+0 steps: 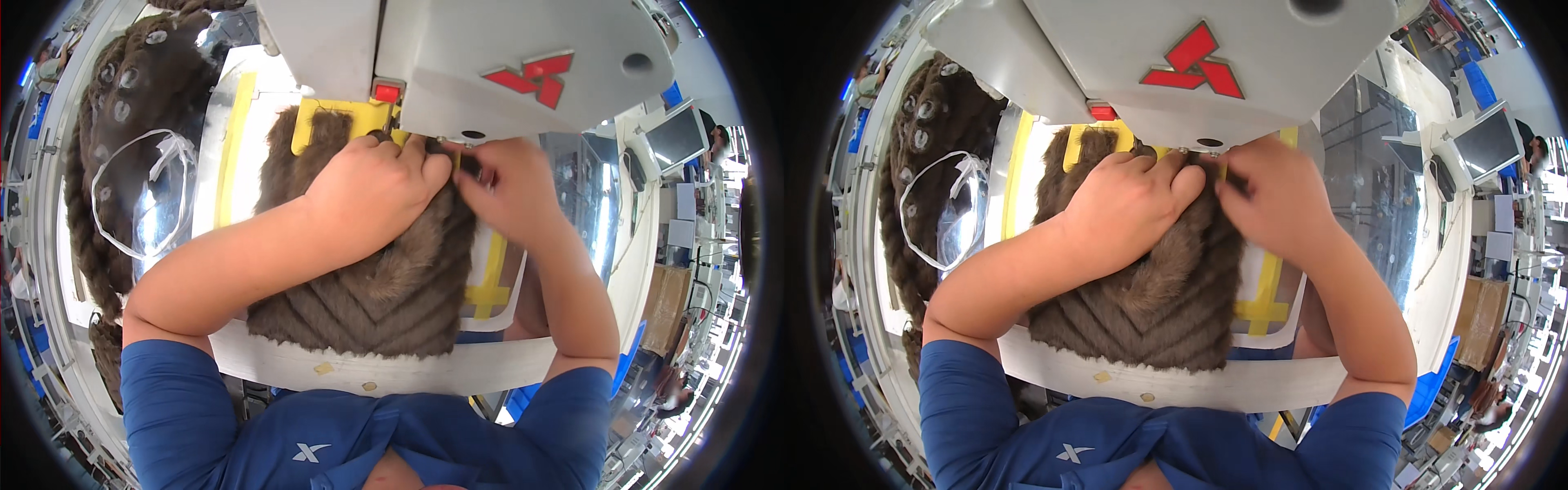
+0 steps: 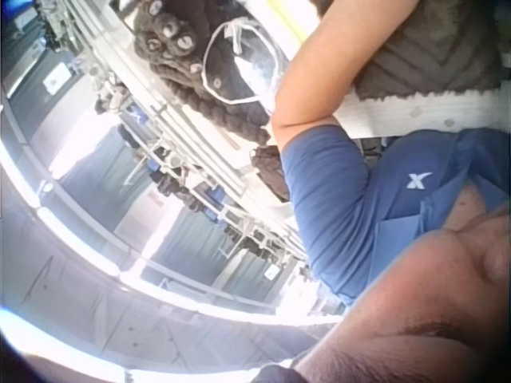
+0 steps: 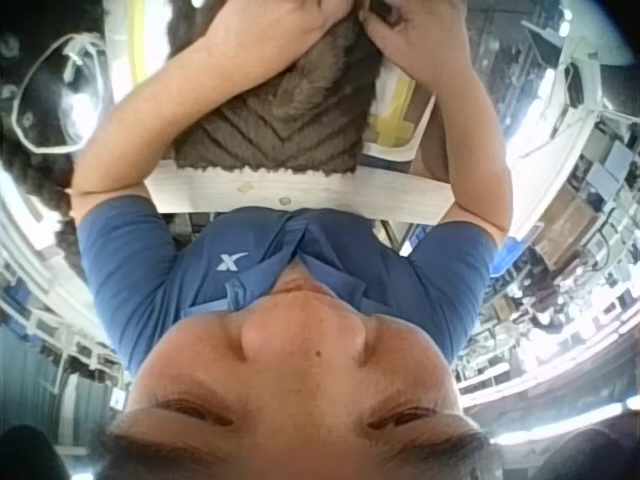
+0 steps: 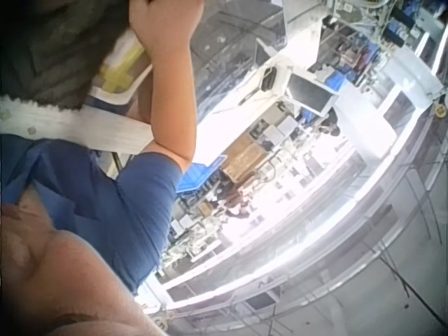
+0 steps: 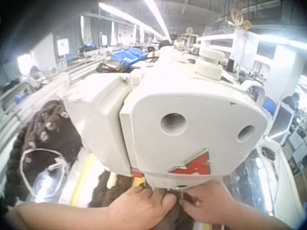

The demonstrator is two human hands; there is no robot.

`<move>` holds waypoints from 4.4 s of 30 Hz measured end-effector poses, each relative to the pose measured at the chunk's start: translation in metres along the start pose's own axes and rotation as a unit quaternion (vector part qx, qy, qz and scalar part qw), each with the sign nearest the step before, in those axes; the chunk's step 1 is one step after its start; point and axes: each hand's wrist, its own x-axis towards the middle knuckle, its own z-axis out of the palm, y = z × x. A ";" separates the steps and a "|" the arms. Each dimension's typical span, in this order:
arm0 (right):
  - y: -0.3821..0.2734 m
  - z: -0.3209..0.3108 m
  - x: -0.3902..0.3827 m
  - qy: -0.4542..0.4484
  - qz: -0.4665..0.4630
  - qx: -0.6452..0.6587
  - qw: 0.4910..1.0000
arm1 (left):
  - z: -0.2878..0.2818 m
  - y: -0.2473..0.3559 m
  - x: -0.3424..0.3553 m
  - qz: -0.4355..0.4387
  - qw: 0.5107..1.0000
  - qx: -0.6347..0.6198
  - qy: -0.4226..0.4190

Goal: Operating an industrial sewing machine to attach strips of fur-like material onto a base panel.

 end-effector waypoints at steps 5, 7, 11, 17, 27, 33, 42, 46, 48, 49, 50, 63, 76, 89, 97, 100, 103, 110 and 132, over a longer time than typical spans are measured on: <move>0.009 0.015 -0.018 0.034 -0.162 -0.068 0.984 | -0.002 0.002 0.005 0.005 1.000 -0.026 0.008; 0.008 0.016 -0.019 0.036 -0.163 -0.092 0.982 | -0.003 0.003 0.004 0.003 1.000 -0.026 0.017; 0.009 0.022 -0.016 0.053 -0.171 -0.116 0.977 | -0.002 -0.001 0.003 -0.008 0.999 -0.038 0.013; 0.006 0.023 -0.015 0.058 -0.160 -0.131 0.977 | -0.001 -0.009 0.006 0.028 0.996 -0.065 0.060; 0.006 0.020 -0.014 0.047 -0.157 -0.125 0.978 | -0.009 -0.011 0.006 0.026 0.998 -0.060 0.014; 0.007 0.028 -0.022 0.071 -0.183 -0.110 0.974 | -0.008 -0.007 0.005 0.006 0.999 -0.044 -0.006; -0.002 0.025 -0.015 0.059 -0.154 -0.151 0.975 | -0.008 -0.008 0.005 0.002 0.999 -0.041 -0.013; -0.003 0.024 -0.016 0.062 -0.151 -0.158 0.974 | -0.006 -0.009 0.006 0.003 0.999 -0.044 -0.014; -0.003 0.024 -0.016 0.060 -0.147 -0.159 0.974 | -0.006 -0.008 0.005 0.003 0.999 -0.041 -0.019; -0.003 0.024 -0.016 0.065 -0.153 -0.153 0.974 | -0.007 -0.008 0.006 0.002 0.999 -0.044 -0.024; -0.002 0.024 -0.016 0.071 -0.158 -0.147 0.974 | -0.007 -0.009 0.006 0.001 0.999 -0.047 -0.029; 0.000 0.024 -0.018 0.066 -0.135 -0.153 0.977 | -0.002 -0.006 0.011 0.017 0.999 -0.044 0.028; 0.021 0.012 -0.012 0.059 -0.193 -0.043 0.978 | -0.001 -0.007 0.011 0.030 0.997 -0.059 0.031; 0.010 -0.001 0.006 -0.014 -0.128 -0.101 0.986 | -0.009 0.003 -0.012 0.061 0.997 -0.019 0.047; 0.015 -0.005 0.016 -0.025 -0.120 -0.080 0.989 | -0.007 0.005 -0.013 0.064 0.997 -0.050 0.009; 0.022 -0.002 0.017 -0.004 -0.135 -0.067 0.989 | -0.002 0.006 -0.012 0.072 0.996 -0.042 0.023; 0.021 -0.003 0.018 0.001 -0.142 -0.059 0.988 | -0.006 0.005 -0.011 0.072 0.996 -0.043 0.020; 0.028 -0.004 0.020 -0.005 -0.153 -0.076 0.985 | -0.006 0.005 -0.006 0.063 0.997 -0.047 0.008; 0.036 0.004 0.046 0.029 -0.150 -0.042 0.987 | -0.003 -0.017 0.005 0.083 0.996 0.009 0.041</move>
